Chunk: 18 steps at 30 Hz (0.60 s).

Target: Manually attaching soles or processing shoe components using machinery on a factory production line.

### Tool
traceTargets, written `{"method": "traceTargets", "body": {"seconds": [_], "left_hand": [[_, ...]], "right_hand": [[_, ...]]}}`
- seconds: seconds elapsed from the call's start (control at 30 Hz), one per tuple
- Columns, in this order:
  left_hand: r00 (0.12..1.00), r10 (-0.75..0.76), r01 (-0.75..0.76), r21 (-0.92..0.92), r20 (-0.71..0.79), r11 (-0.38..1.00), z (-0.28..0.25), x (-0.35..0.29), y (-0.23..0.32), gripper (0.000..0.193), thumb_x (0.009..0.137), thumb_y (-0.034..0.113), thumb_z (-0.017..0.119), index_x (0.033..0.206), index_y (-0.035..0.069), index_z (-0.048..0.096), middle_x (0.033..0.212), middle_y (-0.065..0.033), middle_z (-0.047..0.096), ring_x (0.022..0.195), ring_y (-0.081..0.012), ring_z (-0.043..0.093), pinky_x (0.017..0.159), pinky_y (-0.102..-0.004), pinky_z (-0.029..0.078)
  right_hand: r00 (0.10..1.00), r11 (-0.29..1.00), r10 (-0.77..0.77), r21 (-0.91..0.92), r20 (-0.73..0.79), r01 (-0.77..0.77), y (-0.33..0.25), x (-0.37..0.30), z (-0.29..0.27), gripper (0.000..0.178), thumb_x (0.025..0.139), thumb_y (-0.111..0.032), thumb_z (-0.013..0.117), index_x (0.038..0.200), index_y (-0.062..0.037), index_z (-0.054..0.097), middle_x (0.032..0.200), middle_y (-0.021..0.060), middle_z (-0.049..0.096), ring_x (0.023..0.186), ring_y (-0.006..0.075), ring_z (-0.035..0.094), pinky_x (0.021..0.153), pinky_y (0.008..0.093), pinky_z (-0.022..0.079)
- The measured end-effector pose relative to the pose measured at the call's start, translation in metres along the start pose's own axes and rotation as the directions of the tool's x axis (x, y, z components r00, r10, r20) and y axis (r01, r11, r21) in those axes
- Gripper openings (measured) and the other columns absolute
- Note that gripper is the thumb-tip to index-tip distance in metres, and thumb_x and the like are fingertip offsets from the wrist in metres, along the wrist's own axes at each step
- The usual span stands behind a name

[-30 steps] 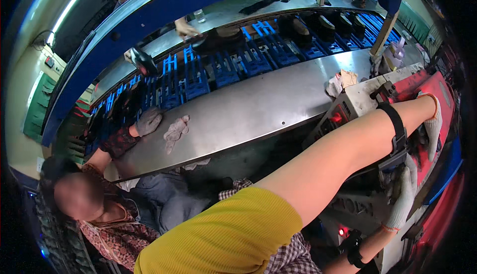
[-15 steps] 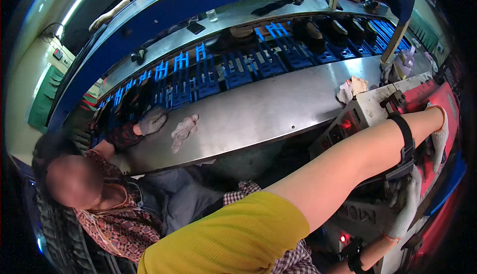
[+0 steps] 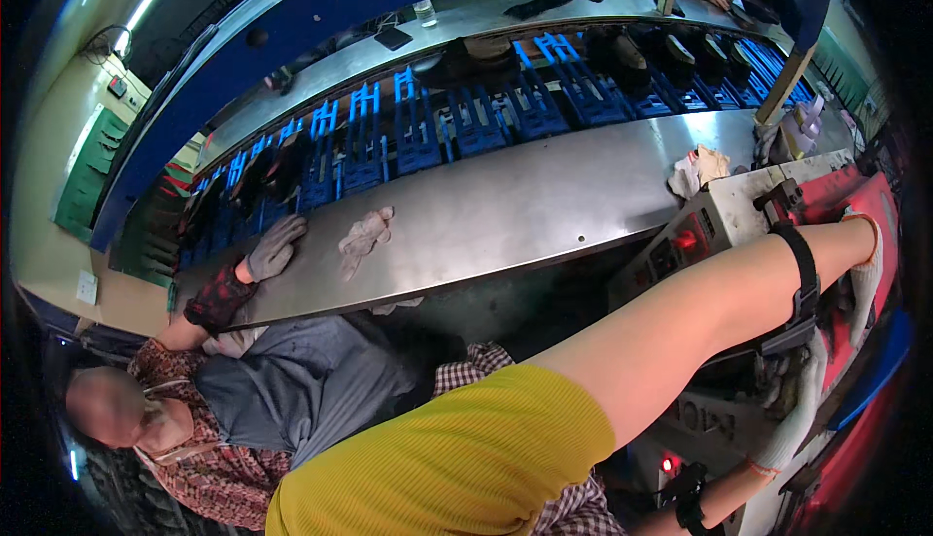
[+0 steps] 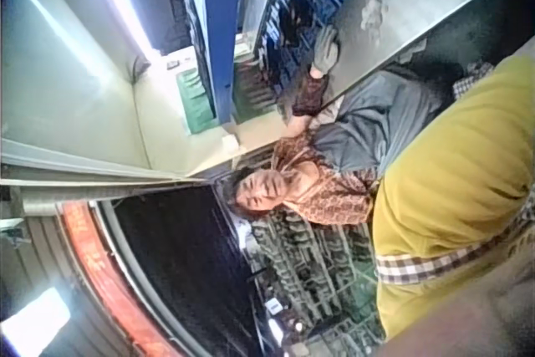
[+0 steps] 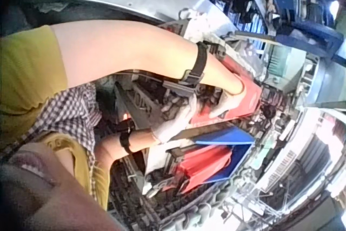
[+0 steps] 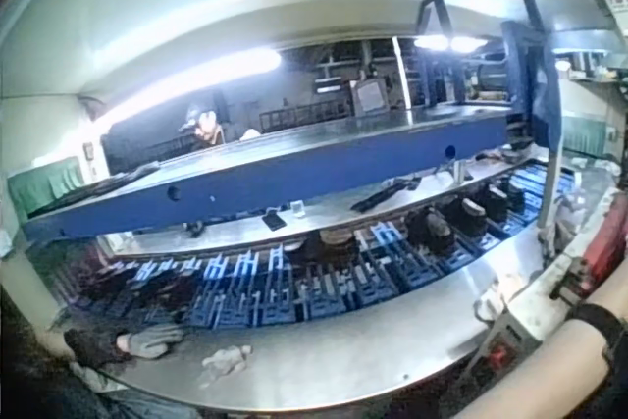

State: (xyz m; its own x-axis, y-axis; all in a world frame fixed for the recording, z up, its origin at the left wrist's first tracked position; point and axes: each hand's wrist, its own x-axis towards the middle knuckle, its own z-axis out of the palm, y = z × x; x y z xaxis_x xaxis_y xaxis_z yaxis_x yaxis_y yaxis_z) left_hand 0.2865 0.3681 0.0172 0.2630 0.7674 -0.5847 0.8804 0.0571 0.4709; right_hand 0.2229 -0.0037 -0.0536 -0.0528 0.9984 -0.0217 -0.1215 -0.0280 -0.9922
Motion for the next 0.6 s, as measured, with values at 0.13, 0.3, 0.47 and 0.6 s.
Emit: {"method": "traceTargets", "body": {"seconds": [0.13,0.3,0.47,0.6], "left_hand": [[0.999,0.031,-0.031,0.002,0.018,1.0,0.004,-0.009,0.03,0.075,0.08,0.06,0.082,0.133,0.009,0.069,0.134,-0.0033,0.068,0.115,-0.0193,0.064,0.103,-0.038,0.047],[0.993,-0.095,0.09,-0.059,-0.077,0.994,-0.051,-0.01,-0.016,0.075,0.08,0.06,0.082,0.133,0.009,0.069,0.134,-0.0034,0.069,0.115,-0.0193,0.064,0.102,-0.038,0.047],[0.989,-0.13,0.125,-0.07,-0.074,0.99,-0.055,-0.002,-0.02,0.074,0.08,0.06,0.082,0.133,0.009,0.069,0.133,-0.0036,0.069,0.115,-0.0193,0.064,0.102,-0.038,0.047],[0.999,-0.029,0.029,-0.018,0.035,0.999,0.008,-0.015,0.023,0.074,0.08,0.06,0.082,0.133,0.009,0.069,0.133,-0.0036,0.069,0.115,-0.0193,0.064,0.102,-0.038,0.048]], "right_hand": [[0.992,1.0,-0.022,0.015,-0.126,0.024,-0.008,-0.01,-0.006,0.049,0.106,-0.035,0.053,0.143,-0.0031,0.055,0.121,0.0032,0.064,0.093,0.0103,0.058,0.074,0.0219,0.047],[0.997,0.998,-0.062,-0.006,0.04,0.062,-0.013,-0.015,0.023,0.048,0.107,-0.034,0.051,0.144,-0.0047,0.055,0.123,0.0026,0.065,0.096,0.0105,0.058,0.078,0.0219,0.047],[0.998,0.992,0.027,0.123,0.055,-0.033,-0.004,-0.01,0.015,0.047,0.108,-0.034,0.049,0.146,-0.0069,0.055,0.125,0.0007,0.065,0.097,0.0092,0.059,0.08,0.0223,0.046],[0.99,0.993,0.062,0.106,-0.126,-0.049,0.002,-0.006,-0.024,0.047,0.108,-0.034,0.05,0.146,-0.0072,0.055,0.127,0.0008,0.066,0.1,0.0089,0.059,0.084,0.0234,0.046]]}}
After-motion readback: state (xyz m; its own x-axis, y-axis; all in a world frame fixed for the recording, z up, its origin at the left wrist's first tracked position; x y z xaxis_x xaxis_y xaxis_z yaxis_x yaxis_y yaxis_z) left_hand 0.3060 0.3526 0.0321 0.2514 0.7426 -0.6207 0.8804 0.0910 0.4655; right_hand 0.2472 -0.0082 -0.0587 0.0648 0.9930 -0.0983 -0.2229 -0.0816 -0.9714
